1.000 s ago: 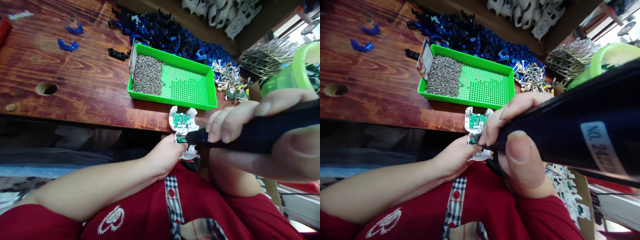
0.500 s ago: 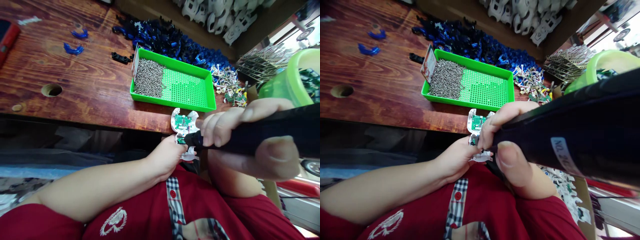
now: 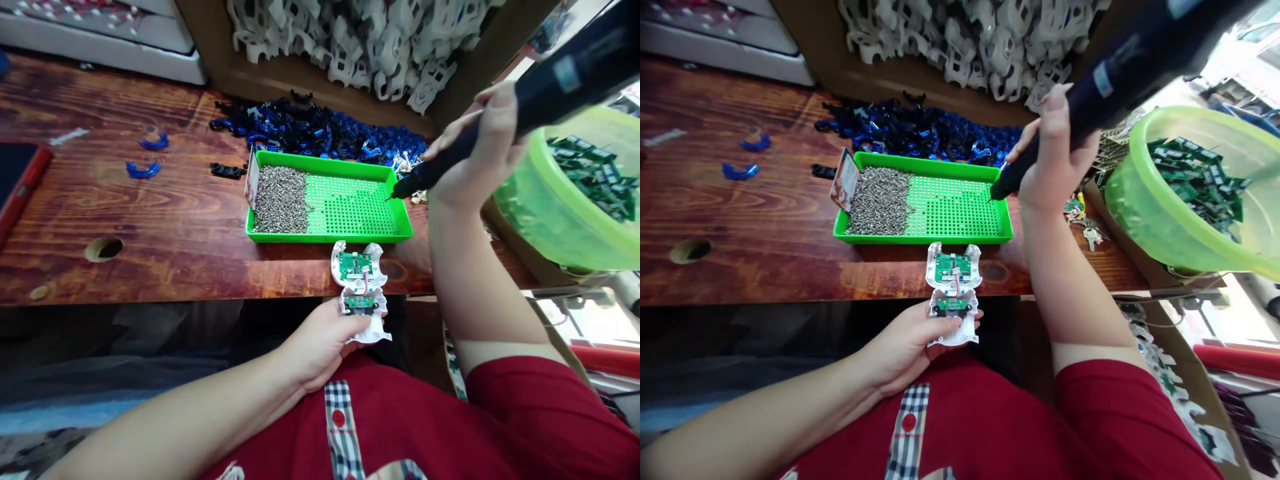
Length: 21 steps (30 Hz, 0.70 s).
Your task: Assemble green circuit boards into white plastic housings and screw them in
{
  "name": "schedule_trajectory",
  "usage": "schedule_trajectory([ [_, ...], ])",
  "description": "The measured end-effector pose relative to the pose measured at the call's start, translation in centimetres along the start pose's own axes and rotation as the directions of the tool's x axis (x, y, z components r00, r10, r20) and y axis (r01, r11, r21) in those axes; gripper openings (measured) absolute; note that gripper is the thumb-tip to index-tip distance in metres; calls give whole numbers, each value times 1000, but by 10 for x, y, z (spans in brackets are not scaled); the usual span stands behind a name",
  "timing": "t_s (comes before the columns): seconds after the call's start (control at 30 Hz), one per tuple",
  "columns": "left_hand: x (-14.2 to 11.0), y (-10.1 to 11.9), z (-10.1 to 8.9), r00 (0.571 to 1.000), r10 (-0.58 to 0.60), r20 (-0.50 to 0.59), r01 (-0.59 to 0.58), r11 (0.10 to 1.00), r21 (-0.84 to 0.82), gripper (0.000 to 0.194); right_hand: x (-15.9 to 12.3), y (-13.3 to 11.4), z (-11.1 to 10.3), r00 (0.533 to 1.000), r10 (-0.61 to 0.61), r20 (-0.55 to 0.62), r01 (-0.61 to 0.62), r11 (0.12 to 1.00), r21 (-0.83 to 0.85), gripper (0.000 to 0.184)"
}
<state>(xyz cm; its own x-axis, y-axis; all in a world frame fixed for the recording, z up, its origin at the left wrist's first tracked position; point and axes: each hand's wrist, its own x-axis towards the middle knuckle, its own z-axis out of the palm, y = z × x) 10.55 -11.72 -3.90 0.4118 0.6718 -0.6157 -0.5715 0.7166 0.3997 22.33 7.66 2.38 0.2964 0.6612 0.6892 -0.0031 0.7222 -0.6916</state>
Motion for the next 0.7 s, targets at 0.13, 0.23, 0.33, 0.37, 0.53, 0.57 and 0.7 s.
schedule_trajectory([
  [0.13, 1, 0, -3, 999, -4, 36, 4, 1000, 10, 25, 11, 35, 12, 999, 41, 25, -41, 999, 30, 40],
  [0.23, 2, 1, -3, 999, -26, 23, 26, 1000, 15, 26, 11, 46, 20, 997, 8, 76, -17, 994, 108, 44],
  [0.33, 1, 2, -2, 999, -44, -7, 44, 999, 31, 26, 9, 51, 24, 995, -18, 102, 2, 988, 153, 43],
  [0.37, 1, 2, -1, 999, -42, -15, 43, 998, 35, 26, 8, 53, 24, 994, -19, 104, 2, 987, 159, 42],
  [0.53, 1, 3, 1, 998, -50, -49, 53, 997, 53, 22, 4, 53, 25, 993, 1, 117, -15, 993, 117, 41],
  [0.57, 1, 3, 1, 998, -51, -48, 54, 997, 61, 22, 4, 52, 25, 992, 19, 127, -32, 994, 104, 40],
  [0.7, 2, 2, 2, 998, -41, -44, 44, 997, 58, 19, 7, 42, 22, 981, 124, 151, -132, 990, 47, 38],
])
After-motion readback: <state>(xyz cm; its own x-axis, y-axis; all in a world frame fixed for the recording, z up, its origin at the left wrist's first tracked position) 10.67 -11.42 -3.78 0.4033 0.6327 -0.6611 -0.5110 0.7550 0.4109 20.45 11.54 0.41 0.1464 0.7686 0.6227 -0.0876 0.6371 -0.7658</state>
